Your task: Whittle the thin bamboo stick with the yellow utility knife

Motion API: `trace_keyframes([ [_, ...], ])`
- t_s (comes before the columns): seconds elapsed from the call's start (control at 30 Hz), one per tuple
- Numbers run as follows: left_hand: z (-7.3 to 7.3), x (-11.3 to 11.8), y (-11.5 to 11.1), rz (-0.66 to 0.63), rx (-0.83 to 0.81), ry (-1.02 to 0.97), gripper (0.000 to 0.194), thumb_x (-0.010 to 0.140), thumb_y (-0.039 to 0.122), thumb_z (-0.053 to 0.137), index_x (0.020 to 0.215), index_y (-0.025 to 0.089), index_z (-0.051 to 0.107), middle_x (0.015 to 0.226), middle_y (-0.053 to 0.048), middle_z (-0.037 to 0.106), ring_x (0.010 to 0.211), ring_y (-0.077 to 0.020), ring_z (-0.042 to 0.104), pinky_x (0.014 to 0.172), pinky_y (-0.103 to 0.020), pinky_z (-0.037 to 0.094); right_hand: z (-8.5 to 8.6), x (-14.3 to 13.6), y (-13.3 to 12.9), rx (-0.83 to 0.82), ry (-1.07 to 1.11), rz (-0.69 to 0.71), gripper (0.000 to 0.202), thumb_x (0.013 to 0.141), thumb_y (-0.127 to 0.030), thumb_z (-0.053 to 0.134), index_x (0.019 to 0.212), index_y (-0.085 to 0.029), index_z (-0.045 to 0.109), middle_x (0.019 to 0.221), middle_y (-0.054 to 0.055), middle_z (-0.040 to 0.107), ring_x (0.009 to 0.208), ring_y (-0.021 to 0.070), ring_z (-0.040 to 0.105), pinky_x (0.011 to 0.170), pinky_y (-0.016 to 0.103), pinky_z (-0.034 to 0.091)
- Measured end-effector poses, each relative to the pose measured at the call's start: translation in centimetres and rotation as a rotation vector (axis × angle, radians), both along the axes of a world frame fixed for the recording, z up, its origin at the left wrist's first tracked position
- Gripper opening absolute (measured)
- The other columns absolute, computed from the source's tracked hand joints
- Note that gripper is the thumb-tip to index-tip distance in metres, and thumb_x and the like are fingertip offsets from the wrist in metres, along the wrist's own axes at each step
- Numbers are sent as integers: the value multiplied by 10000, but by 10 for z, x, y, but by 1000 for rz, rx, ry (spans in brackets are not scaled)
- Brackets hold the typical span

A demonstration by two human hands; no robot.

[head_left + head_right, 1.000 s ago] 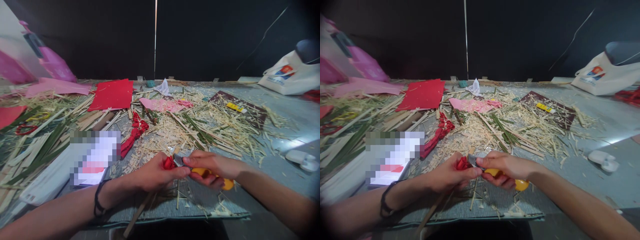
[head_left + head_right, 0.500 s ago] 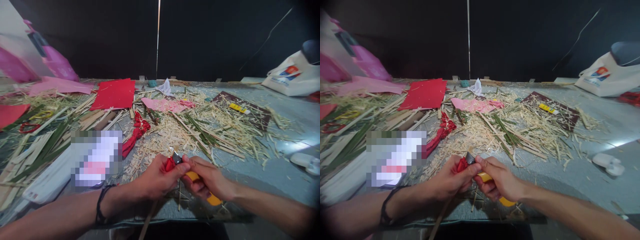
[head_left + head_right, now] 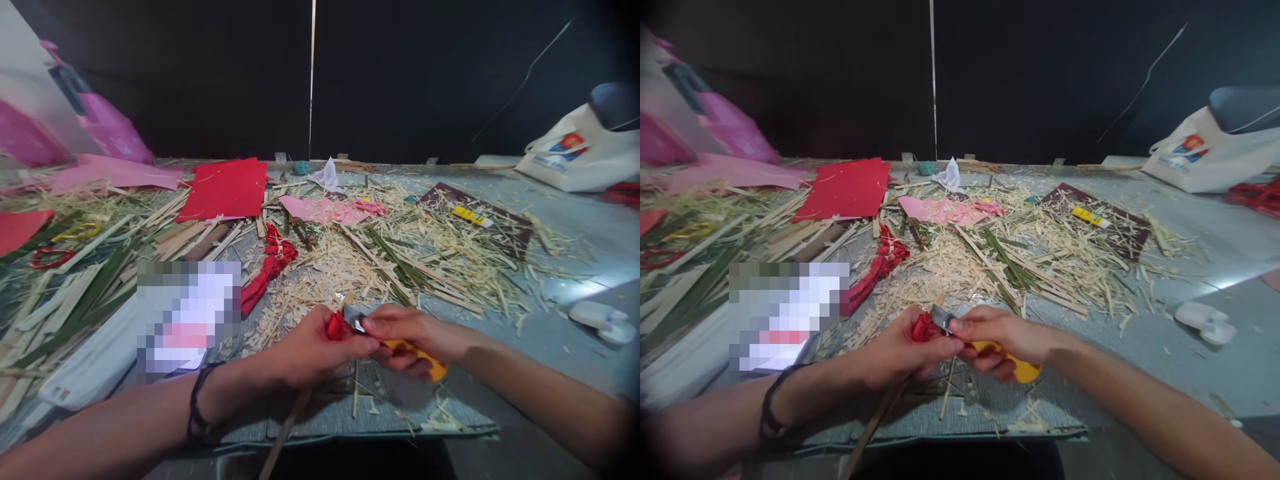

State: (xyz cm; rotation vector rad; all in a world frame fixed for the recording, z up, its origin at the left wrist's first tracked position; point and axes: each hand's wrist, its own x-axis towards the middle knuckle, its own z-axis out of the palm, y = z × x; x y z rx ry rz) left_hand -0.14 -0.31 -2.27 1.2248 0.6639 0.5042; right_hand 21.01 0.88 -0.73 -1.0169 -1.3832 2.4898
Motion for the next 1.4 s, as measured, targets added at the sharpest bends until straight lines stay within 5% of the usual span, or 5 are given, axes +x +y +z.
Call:
trace_keyframes([
  [0.2,0,1,-3,51,31,-8,460,834,520,704,604,195,474,450,94,399,403,-49,286,386,-212,181,9,-4,-4,70,-47,-37,555,874,-693,626,729,-193,432,543,-96,297,444,46,148,367,159,118],
  [0.53,-4,3,-7,154,135,63,486,881,528,618,582,190,437,495,87,347,467,-60,255,444,-227,195,-3,-22,-20,13,-16,-201,629,885,-776,496,662,-192,421,487,-100,224,421,47,126,378,181,92],
  [1.0,-1,5,-5,167,107,-31,511,877,485,658,530,186,430,454,86,361,434,-44,262,426,-225,192,-8,-32,-30,-19,46,-361,535,864,-662,661,728,-195,439,520,-108,253,419,33,135,357,150,109],
  [1.27,6,0,-4,-37,95,44,339,881,409,648,668,170,538,549,87,377,495,-61,288,458,-219,220,-2,-4,-2,-56,-16,62,556,923,-658,554,684,-156,549,464,-97,274,372,48,207,327,156,183],
  [1.4,5,-1,-3,6,89,56,370,879,351,627,604,196,433,507,94,354,459,-57,272,433,-231,183,-3,-5,-3,-5,-6,-13,549,916,-641,582,646,-171,490,470,-95,289,374,43,197,326,152,176],
])
